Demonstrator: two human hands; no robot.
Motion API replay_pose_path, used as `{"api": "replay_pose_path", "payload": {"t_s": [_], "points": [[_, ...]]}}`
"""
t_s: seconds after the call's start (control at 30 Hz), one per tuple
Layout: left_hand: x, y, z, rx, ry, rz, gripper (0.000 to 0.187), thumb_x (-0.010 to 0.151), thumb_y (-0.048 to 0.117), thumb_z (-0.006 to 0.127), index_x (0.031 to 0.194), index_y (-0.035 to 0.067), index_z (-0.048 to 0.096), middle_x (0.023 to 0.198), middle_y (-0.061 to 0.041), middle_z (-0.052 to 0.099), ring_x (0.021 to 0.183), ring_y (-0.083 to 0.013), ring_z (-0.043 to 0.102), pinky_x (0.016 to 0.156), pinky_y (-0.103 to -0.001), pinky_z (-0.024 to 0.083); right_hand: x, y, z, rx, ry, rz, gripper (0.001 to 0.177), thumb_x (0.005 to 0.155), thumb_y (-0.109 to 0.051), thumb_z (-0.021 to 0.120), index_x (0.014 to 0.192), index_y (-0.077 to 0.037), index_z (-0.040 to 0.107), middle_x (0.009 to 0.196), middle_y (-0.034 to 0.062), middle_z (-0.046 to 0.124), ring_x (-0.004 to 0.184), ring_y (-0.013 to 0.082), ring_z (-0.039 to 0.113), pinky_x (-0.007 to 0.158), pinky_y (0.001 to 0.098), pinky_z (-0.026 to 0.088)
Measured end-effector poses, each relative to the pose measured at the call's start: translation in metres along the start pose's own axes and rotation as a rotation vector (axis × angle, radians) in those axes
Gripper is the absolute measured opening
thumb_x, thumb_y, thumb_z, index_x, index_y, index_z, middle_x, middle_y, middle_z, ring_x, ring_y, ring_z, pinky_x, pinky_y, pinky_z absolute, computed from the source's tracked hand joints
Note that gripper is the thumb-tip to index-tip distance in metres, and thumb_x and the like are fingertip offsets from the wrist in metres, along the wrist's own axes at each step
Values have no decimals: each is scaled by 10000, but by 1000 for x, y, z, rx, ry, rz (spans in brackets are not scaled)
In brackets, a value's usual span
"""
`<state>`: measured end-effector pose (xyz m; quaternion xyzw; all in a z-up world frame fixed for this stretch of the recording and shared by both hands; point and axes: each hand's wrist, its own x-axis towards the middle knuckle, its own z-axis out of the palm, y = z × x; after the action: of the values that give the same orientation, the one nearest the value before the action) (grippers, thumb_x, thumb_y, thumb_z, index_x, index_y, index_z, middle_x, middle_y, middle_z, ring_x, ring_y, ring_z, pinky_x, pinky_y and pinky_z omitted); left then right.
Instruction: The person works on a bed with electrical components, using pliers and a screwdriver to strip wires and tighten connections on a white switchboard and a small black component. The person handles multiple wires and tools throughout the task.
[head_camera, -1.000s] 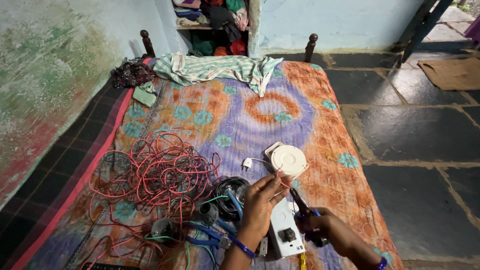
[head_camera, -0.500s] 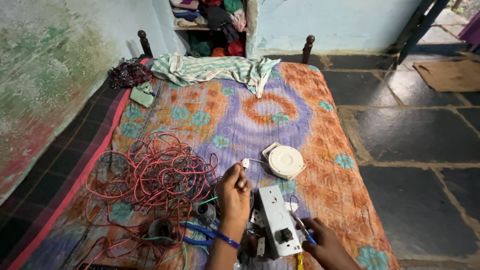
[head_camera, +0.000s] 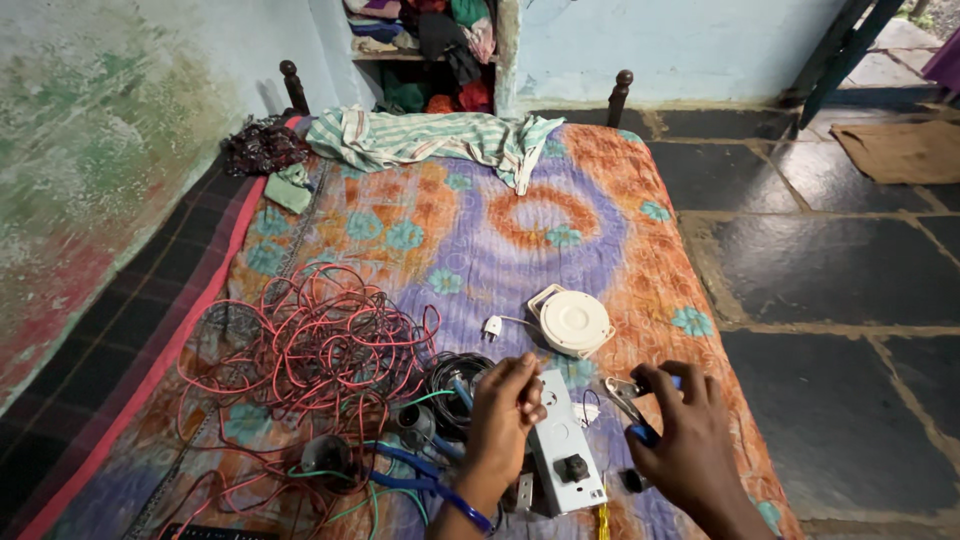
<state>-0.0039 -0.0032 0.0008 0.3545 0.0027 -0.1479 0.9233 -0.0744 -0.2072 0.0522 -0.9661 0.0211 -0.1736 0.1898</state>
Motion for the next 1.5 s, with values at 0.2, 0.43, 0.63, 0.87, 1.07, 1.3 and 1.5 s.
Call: {"api": "replay_pose_path", "payload": {"t_s": [0.2,0.43,0.63,0.87,1.07,1.3,1.5], "points": [[-13,2,21,147,120,-91,185,926,229,702,859,62,662,684,-8,580,602,-97,540,590,-263,476,2,-18,-11,-191,215,-135,729,561,-183,812,1257,-203,596,1293,122,469,1283,378,388,968,573,333],[-19,9,31,222,54,-65,129,893,144,739,865,19,721,691,-16,622,581,-83,511,569,-239,431,8,-22,-25,-446,302,-255,658,608,-89,739,1252,-189,653,1290,102,471,1312,329,394,969,560,310],[-21,11,33,510,71,38,142,895,146,739,854,10,755,663,-21,658,562,-62,495,544,-225,409,7,-20,-37,-508,356,-401,529,712,-73,719,1231,-168,675,1265,82,485,1271,311,405,953,542,293],[-21,23,39,807,-9,233,107,908,105,740,853,14,732,681,-17,716,578,-26,581,533,-231,432,11,-22,-43,-573,372,-500,411,822,-165,749,1225,-168,670,1277,59,491,1288,274,407,980,516,279],[-23,39,49,1003,-14,217,126,879,100,784,839,6,710,636,-24,687,534,-40,577,486,-248,432,12,-18,-43,-558,294,-532,381,814,-180,747,1190,-164,685,1269,49,509,1275,279,422,967,511,254],[-20,47,50,956,-94,145,161,893,123,773,830,20,666,652,-17,658,552,-47,571,501,-254,449,16,-10,-40,-510,317,-581,397,799,-189,761,1194,-208,722,1250,13,536,1215,235,446,943,496,257],[-12,59,42,1138,-310,196,162,921,164,759,872,14,723,746,-16,726,678,-67,656,632,-261,534,18,-20,-54,-463,183,-506,454,671,-204,804,1118,-222,727,1169,31,604,1111,249,520,862,523,332]]}}
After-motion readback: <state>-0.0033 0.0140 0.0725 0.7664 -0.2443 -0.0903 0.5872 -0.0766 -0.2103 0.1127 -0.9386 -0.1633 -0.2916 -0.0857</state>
